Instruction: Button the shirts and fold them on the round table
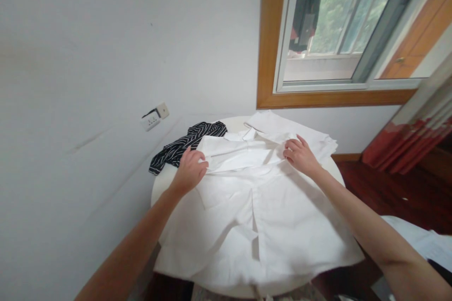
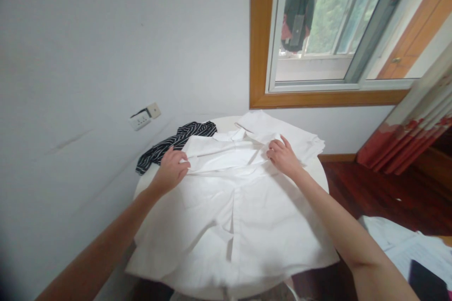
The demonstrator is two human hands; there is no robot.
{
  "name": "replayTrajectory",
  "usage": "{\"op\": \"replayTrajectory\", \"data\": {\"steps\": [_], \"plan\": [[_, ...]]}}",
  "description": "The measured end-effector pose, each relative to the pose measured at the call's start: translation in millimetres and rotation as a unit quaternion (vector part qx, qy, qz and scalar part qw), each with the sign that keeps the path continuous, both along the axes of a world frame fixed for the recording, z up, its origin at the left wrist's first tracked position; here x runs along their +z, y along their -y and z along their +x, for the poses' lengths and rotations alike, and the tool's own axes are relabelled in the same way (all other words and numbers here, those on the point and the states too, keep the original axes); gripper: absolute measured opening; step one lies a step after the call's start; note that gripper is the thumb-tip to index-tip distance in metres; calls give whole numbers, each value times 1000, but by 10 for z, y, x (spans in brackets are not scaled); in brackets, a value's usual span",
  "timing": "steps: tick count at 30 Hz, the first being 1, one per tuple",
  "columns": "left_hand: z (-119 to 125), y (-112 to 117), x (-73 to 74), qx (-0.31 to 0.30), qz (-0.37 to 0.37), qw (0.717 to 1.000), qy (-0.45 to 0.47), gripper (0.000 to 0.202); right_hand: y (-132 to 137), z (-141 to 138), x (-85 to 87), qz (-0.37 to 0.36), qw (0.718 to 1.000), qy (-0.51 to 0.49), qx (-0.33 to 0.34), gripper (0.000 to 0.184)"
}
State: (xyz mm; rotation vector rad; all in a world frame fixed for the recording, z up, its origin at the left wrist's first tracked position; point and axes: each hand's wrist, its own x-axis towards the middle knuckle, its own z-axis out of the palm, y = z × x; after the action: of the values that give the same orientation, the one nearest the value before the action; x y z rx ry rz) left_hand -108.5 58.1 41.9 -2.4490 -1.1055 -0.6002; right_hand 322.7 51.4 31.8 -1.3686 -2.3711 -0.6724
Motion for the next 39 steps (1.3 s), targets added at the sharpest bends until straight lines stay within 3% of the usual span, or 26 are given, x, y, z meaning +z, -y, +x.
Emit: {"op": "replayTrajectory", "data": {"steps": [4,7,9,11,15,18,22,25,29,34,37,39], "plan": [[-551,124,42,53,8,999,7,21,15,444,38,41,996,-11,-79,18],[-737,173,116,117,25,988,95,22,-8,632,100,48,989,-60,-125,22],[-626,186,176,148,57,970,182,27,-33,569,153,43,987,-97,-123,25],[-322,191,201,138,78,962,223,32,-46,333,177,27,990,-103,-91,29],[505,171,29,-14,-45,995,85,37,3,-385,43,-115,992,-52,14,29],[880,93,-233,-2,-82,997,7,42,70,-726,-156,-210,977,-22,1,37],[858,-56,-491,76,-92,990,-78,44,118,-695,-326,-267,963,-19,5,52],[699,-104,-550,89,-117,982,-115,46,129,-534,-329,-294,954,-29,40,49],[518,-20,-447,62,-118,981,-140,43,146,-334,-178,-291,955,28,45,33],[168,230,-123,110,-134,968,-184,32,171,59,73,-166,982,50,-78,20],[29,333,-4,155,-174,949,-214,30,135,220,113,-159,982,37,-98,19],[92,319,2,149,-181,946,-221,29,66,174,74,-179,980,31,-76,21]]}}
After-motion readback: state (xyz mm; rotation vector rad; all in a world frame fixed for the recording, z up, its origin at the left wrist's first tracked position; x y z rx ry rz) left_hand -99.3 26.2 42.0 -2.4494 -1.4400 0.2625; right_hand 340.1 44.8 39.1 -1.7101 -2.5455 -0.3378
